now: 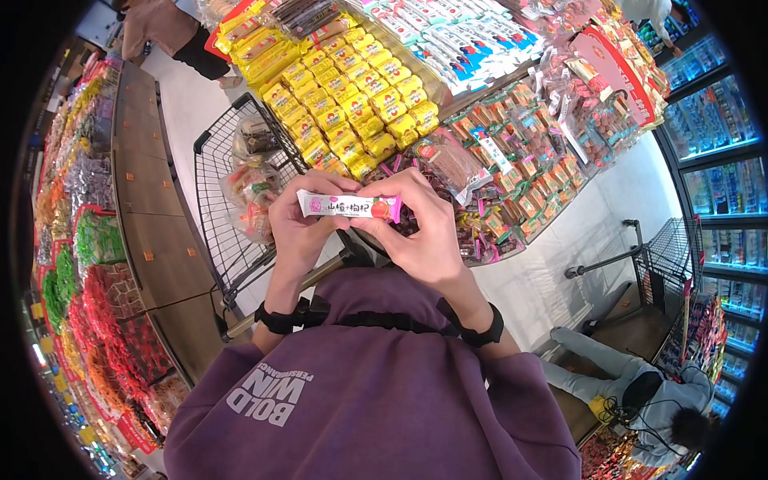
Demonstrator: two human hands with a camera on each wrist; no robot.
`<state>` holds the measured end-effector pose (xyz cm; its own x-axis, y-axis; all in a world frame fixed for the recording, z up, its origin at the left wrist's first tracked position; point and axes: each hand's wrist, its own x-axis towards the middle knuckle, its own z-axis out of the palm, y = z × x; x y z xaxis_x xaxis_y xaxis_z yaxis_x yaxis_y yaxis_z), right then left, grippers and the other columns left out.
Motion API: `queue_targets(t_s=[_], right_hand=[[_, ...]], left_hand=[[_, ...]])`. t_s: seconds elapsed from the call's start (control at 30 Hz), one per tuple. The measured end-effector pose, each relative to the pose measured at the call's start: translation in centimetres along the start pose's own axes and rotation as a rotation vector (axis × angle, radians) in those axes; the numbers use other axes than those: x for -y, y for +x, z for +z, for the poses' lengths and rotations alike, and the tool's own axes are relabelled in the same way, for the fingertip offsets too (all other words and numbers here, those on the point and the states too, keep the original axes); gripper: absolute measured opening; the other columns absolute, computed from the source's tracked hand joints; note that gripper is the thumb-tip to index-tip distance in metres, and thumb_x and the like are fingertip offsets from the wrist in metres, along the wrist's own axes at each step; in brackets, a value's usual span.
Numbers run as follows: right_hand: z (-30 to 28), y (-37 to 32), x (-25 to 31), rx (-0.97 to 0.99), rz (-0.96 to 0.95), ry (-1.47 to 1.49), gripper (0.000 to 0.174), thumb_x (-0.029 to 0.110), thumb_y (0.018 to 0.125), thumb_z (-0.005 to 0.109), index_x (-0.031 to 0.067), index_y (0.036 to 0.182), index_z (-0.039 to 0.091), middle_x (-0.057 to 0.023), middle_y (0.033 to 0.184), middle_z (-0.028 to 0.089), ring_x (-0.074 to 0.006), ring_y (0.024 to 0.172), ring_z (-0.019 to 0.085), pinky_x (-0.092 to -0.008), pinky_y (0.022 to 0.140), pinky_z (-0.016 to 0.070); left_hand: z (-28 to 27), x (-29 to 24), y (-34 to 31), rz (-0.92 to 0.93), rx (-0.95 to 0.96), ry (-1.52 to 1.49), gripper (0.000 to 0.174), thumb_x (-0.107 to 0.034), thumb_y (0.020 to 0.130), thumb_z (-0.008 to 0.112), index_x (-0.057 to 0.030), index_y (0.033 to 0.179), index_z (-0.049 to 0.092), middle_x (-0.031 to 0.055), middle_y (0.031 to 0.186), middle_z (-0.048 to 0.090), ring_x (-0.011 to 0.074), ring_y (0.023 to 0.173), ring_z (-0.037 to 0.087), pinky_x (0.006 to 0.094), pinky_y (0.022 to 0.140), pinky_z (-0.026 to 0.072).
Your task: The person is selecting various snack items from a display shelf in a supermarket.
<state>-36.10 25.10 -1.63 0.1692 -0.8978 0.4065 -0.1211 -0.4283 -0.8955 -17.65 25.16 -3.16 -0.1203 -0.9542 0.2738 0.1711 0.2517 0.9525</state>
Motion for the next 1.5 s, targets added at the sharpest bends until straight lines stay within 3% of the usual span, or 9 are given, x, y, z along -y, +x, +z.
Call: queue_targets(t_s=[0.2,0.3,0.6,0.7,0.9,1.1,1.5], right_hand=[[-0.5,0.2,0.1,0.039,-0.059,-0.070,0.025,0.003,0.075,0.084,0.0023,0.096,0.071,-0.0106,0.092,0.071,-0.0231,0.085,0.066,-0.0347,0.080,0.0518],[-0.4,0.0,0.0,0.039,-0.010,-0.013,0.026,0.003,0.076,0.084,0.0021,0.097,0.070,-0.0103,0.093,0.071,-0.0220,0.086,0.067,-0.0335,0.079,0.0523],[0.1,-0.4,-0.5,-0.027,0.080,0.118,0.030,0.003,0.075,0.085,0.0024,0.101,0.070,-0.0093,0.097,0.070,-0.0196,0.087,0.067,-0.0314,0.079,0.0520],[-0.1,-0.1,-0.5,-0.034,-0.007,0.049,0.030,0.002,0.074,0.086,0.0024,0.100,0.070,-0.0094,0.096,0.070,-0.0194,0.086,0.066,-0.0316,0.079,0.0516],[-0.2,0.0,-0.5,-0.045,-0.042,-0.026,0.029,0.001,0.073,0.086,0.0015,0.097,0.070,-0.0099,0.094,0.070,-0.0193,0.084,0.066,-0.0319,0.078,0.0516],[-0.2,0.0,-0.8,-0.112,0.063,0.101,0.032,0.003,0.072,0.087,0.0021,0.098,0.069,-0.0086,0.096,0.070,-0.0181,0.083,0.066,-0.0301,0.077,0.0510],[-0.9,0.5,-0.9,-0.051,-0.043,0.005,0.032,0.006,0.071,0.088,0.0030,0.097,0.069,-0.0087,0.093,0.071,-0.0233,0.087,0.064,-0.0360,0.081,0.0499]], left_hand=[[0.2,0.1,-0.1,0.040,0.001,-0.042,0.027,0.002,0.078,0.080,-0.0012,0.100,0.067,0.0150,0.108,0.072,0.0194,0.101,0.068,0.0320,0.089,0.0527],[0.0,0.3,0.1,0.050,0.029,-0.045,0.033,-0.007,0.075,0.086,-0.0007,0.100,0.065,0.0166,0.111,0.069,0.0233,0.103,0.066,0.0361,0.091,0.0539],[-0.1,0.6,0.2,-0.002,0.049,-0.083,0.037,-0.022,0.081,0.084,0.0000,0.104,0.064,0.0176,0.115,0.067,0.0226,0.105,0.065,0.0371,0.093,0.0526],[0.2,0.5,0.3,0.032,0.052,-0.103,0.028,-0.009,0.085,0.079,0.0021,0.106,0.064,0.0174,0.116,0.069,0.0211,0.105,0.066,0.0351,0.095,0.0505],[0.9,0.4,0.3,0.012,0.022,-0.166,0.026,-0.005,0.084,0.079,0.0024,0.104,0.064,0.0179,0.114,0.069,0.0214,0.106,0.065,0.0347,0.095,0.0507],[-0.1,0.0,0.9,0.079,-0.033,-0.065,0.035,0.004,0.071,0.086,0.0016,0.100,0.067,0.0171,0.114,0.068,0.0228,0.106,0.066,0.0356,0.094,0.0520],[-1.0,0.3,0.9,0.171,-0.011,0.069,0.039,0.004,0.066,0.088,-0.0017,0.099,0.068,0.0171,0.111,0.071,0.0228,0.106,0.064,0.0366,0.094,0.0497]])
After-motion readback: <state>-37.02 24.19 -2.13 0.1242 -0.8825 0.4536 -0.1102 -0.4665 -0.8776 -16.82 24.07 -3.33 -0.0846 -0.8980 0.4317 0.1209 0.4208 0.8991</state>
